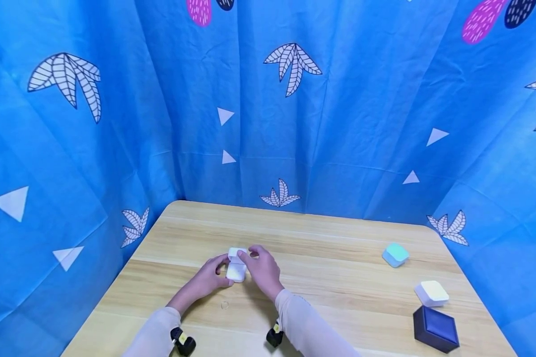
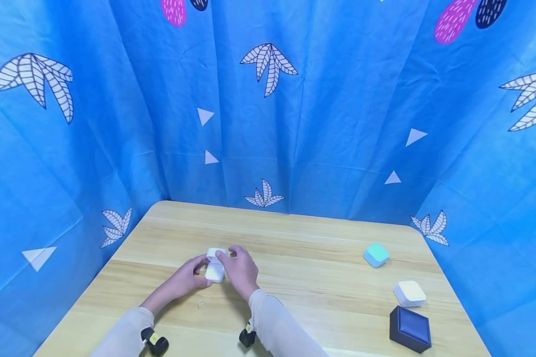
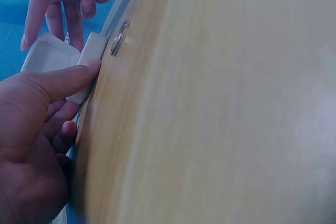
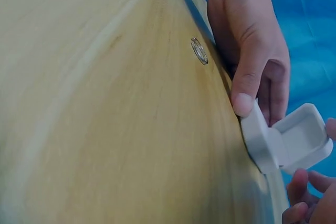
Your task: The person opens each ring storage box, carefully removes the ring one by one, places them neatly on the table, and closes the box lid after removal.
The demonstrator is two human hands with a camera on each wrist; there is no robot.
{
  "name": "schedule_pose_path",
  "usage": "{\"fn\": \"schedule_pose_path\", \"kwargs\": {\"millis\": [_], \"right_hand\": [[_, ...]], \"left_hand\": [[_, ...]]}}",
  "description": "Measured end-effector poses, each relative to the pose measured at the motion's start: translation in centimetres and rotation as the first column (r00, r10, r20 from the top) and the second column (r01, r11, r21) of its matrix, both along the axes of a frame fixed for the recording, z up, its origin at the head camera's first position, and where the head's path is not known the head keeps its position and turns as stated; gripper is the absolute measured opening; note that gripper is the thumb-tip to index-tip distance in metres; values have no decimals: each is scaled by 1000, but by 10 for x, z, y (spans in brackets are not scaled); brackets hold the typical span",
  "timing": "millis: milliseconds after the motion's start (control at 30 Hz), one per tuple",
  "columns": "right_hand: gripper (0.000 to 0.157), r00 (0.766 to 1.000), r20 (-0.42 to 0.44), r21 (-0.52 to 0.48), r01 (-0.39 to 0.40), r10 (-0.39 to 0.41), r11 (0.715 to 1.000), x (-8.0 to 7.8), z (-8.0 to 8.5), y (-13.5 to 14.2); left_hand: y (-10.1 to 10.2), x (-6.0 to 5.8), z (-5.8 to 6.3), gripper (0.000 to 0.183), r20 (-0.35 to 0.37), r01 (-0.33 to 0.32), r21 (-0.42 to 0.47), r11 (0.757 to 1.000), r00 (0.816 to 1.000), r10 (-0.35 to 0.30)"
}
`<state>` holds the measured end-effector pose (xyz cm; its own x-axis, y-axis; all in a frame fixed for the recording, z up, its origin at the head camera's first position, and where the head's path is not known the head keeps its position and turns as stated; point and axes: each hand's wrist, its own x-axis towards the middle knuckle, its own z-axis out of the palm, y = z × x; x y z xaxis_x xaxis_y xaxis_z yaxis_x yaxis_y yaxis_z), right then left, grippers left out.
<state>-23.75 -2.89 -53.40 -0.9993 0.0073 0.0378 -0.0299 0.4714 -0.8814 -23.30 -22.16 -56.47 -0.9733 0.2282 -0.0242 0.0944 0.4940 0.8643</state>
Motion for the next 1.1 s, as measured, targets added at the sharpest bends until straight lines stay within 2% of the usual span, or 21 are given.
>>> {"fn": "schedule_pose_path", "kwargs": {"millis": [300, 633, 900, 1100], "right_hand": [[60, 998, 55, -90, -24, 29, 996, -1, -6, 0], [57, 998, 39, -154, -40, 47, 987, -1, -11, -2], [55, 998, 22, -192, -48, 53, 980, 3, -14, -5], [56, 998, 10, -209, -54, 57, 976, 4, -19, -7]], "left_hand": [[2, -1, -2, 82, -1, -9, -19, 1000, 1000, 9], [2, 1, 3, 82, 1, -7, -7, 1000, 1000, 7], [0, 0, 1, 81, -11, 20, 4, 1000, 1000, -20], [0, 0, 1, 81, -5, 14, 15, 1000, 1000, -14]]}}
